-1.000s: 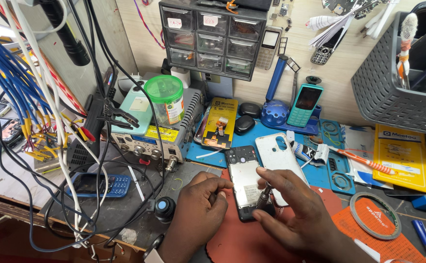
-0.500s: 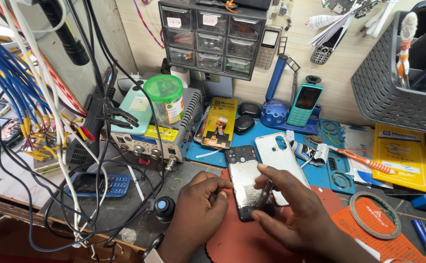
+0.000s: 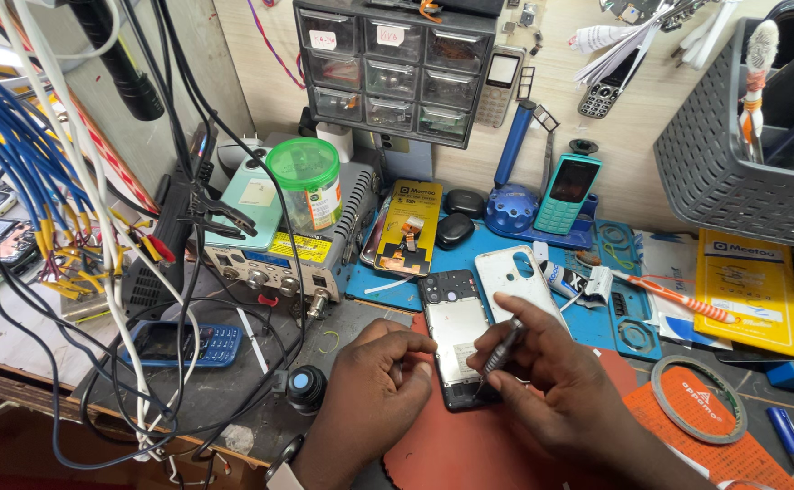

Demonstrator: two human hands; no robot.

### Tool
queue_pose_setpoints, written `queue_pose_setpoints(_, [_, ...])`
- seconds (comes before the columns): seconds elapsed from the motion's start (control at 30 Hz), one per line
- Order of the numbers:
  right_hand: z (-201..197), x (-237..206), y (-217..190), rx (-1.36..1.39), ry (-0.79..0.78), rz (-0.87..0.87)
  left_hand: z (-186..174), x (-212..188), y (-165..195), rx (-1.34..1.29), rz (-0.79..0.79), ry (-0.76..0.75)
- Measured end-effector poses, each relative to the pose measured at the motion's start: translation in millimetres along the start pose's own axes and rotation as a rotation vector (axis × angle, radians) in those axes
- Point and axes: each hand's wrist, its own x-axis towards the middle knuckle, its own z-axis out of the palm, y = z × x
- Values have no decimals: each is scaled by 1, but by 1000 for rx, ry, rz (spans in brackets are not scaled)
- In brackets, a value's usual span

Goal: The person removes the back cover of a smartphone, then uses a screwdriver to remove screws from the internal frame. They use tweezers to disconnect a ribbon cable and remove a small internal component. The phone remains partially disassembled at the end.

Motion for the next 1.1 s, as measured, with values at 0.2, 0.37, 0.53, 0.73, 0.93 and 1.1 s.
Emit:
queue_pose_setpoints(0.2, [2, 1, 1, 170, 81, 11, -3, -5, 1, -77, 179, -195])
queue_pose_setpoints(0.37, [8, 3, -6, 164, 158, 31, -1, -5, -2, 77, 201, -221])
queue_pose_setpoints(0.53, [-13, 3, -20, -124, 96, 127, 2, -2, -1, 130, 51, 58])
queue_pose_setpoints(0.73, [-15, 2, -18, -144, 54, 201, 3, -4, 3, 214, 24, 120])
queue_pose_setpoints(0.93, [-13, 2, -17, -123, 21, 168, 2, -4, 9, 244, 12, 105])
queue_pose_setpoints(1.1, [-15, 0, -23, -324, -67, -109, 2, -3, 12, 266, -55, 74])
